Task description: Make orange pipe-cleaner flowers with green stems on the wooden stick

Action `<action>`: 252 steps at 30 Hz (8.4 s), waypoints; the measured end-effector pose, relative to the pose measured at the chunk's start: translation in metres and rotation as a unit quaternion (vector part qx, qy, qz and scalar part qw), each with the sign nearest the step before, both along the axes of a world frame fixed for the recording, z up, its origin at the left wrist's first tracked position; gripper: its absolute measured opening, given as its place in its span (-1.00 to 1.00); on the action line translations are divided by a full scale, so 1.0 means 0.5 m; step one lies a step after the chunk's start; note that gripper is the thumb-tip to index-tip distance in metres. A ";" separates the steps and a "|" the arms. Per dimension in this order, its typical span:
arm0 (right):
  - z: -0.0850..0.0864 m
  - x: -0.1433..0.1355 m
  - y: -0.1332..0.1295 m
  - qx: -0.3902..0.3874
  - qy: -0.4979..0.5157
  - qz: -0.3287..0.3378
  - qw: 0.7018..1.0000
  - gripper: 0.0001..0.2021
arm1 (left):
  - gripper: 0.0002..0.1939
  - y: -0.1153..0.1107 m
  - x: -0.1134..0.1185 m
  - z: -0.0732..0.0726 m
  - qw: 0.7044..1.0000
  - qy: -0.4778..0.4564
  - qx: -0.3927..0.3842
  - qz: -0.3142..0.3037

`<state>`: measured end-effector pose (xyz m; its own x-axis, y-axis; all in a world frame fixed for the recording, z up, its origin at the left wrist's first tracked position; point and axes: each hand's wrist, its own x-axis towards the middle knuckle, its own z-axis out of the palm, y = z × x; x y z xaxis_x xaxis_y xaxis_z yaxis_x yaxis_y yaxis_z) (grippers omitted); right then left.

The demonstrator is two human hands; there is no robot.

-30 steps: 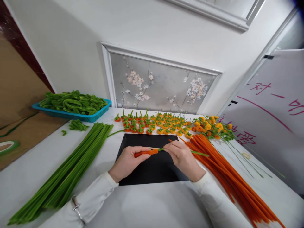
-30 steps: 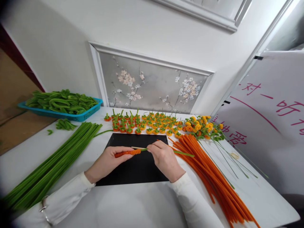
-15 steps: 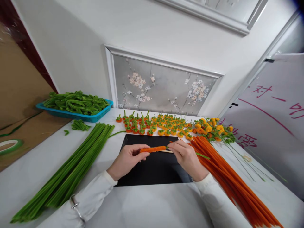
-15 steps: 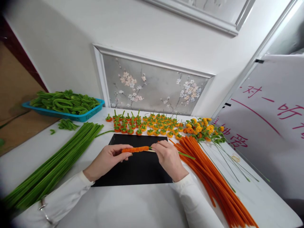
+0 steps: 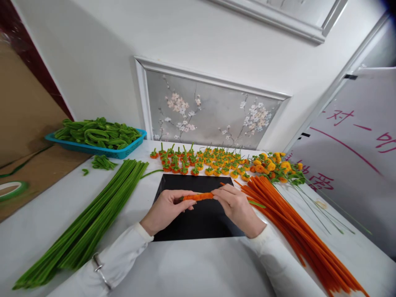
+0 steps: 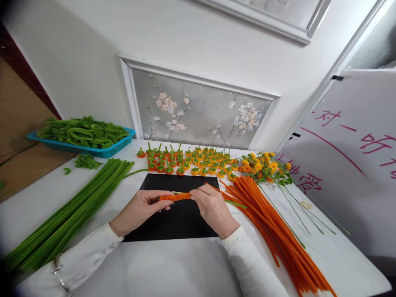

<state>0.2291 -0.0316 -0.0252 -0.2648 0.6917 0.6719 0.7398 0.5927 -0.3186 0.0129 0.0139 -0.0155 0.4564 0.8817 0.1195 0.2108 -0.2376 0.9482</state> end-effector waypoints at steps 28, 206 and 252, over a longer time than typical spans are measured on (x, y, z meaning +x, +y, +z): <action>0.010 0.026 -0.002 -0.003 -0.080 -0.041 0.996 -0.83 | -0.59 0.008 -0.024 0.019 0.992 0.055 -0.028 -0.109; 0.031 -0.095 -0.072 0.024 0.087 -0.001 0.996 -0.74 | -0.73 -0.056 0.027 0.017 0.910 -0.345 -0.228 -0.041; 0.016 -0.099 -0.076 0.115 0.026 -0.028 0.993 -0.40 | -0.78 -0.078 0.037 0.022 0.861 -0.419 -0.288 0.025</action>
<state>0.1797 -0.0698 -0.0175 -0.1916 0.5303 0.8259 0.7591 0.6134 -0.2178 0.0315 -0.0252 -0.0046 0.3836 0.9204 -0.0755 -0.6076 0.3132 0.7299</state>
